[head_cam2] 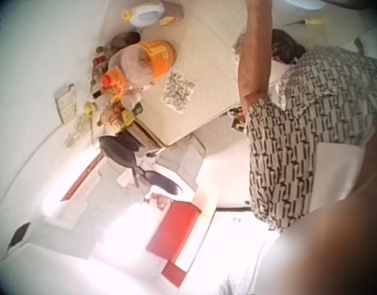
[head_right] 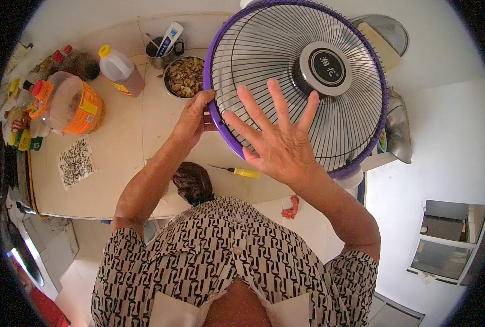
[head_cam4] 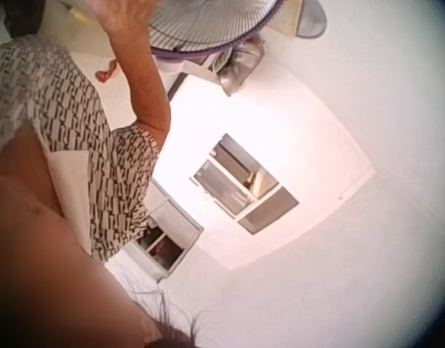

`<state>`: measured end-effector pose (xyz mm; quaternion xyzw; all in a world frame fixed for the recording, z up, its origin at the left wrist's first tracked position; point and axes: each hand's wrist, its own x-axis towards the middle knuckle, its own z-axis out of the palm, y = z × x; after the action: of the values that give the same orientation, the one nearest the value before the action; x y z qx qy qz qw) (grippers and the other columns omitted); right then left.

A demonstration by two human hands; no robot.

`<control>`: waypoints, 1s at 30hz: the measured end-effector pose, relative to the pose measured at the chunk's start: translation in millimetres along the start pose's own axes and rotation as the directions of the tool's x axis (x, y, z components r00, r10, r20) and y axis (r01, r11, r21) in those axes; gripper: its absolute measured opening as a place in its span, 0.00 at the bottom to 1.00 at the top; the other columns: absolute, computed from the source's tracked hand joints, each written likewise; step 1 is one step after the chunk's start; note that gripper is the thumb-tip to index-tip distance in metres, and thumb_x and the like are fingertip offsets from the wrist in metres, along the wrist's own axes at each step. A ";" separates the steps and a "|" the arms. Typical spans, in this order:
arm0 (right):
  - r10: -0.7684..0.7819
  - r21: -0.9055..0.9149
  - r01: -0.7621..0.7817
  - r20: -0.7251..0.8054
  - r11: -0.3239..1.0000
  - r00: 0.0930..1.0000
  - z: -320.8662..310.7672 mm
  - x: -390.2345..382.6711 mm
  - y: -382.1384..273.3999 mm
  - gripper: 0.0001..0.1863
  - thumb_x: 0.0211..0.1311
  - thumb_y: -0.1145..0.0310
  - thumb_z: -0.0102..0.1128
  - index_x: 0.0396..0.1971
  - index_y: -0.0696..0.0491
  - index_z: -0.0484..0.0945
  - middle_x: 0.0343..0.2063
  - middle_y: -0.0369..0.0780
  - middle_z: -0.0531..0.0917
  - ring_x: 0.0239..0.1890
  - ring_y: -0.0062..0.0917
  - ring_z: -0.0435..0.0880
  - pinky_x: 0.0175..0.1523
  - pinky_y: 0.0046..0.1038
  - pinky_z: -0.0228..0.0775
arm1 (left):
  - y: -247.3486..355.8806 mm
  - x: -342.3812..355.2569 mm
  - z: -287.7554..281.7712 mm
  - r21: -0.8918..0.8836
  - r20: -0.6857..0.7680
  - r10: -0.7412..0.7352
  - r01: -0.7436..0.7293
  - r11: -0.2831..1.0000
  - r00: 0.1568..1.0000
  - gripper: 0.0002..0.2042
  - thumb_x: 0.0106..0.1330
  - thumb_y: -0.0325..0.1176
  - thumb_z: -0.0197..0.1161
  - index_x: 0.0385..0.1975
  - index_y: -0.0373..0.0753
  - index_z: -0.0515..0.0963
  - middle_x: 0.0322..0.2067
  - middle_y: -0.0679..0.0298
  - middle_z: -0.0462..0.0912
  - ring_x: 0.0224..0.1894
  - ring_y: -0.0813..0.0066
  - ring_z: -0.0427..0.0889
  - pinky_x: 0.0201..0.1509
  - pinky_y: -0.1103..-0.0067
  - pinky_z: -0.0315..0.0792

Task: Repairing the outer casing of a small electric fan using a screwdriver.

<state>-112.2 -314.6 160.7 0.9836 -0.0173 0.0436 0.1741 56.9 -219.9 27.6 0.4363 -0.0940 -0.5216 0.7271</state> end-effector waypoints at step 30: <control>-0.275 0.145 0.282 -0.066 0.949 0.959 -31.9 -92.5 51.8 0.21 0.54 0.41 0.63 0.48 0.28 0.82 0.60 0.28 0.77 0.69 0.43 0.61 0.70 0.67 0.36 | -58.1 -111.3 64.1 -0.177 0.056 -0.017 0.026 0.984 0.998 0.30 0.68 0.47 0.60 0.63 0.36 0.63 0.54 0.57 0.77 0.53 0.65 0.80 0.61 0.64 0.75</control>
<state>-209.5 -350.5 199.7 0.9854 0.1288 0.0421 0.1029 -69.1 -165.1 59.1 0.3563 -0.0620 -0.5474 0.7547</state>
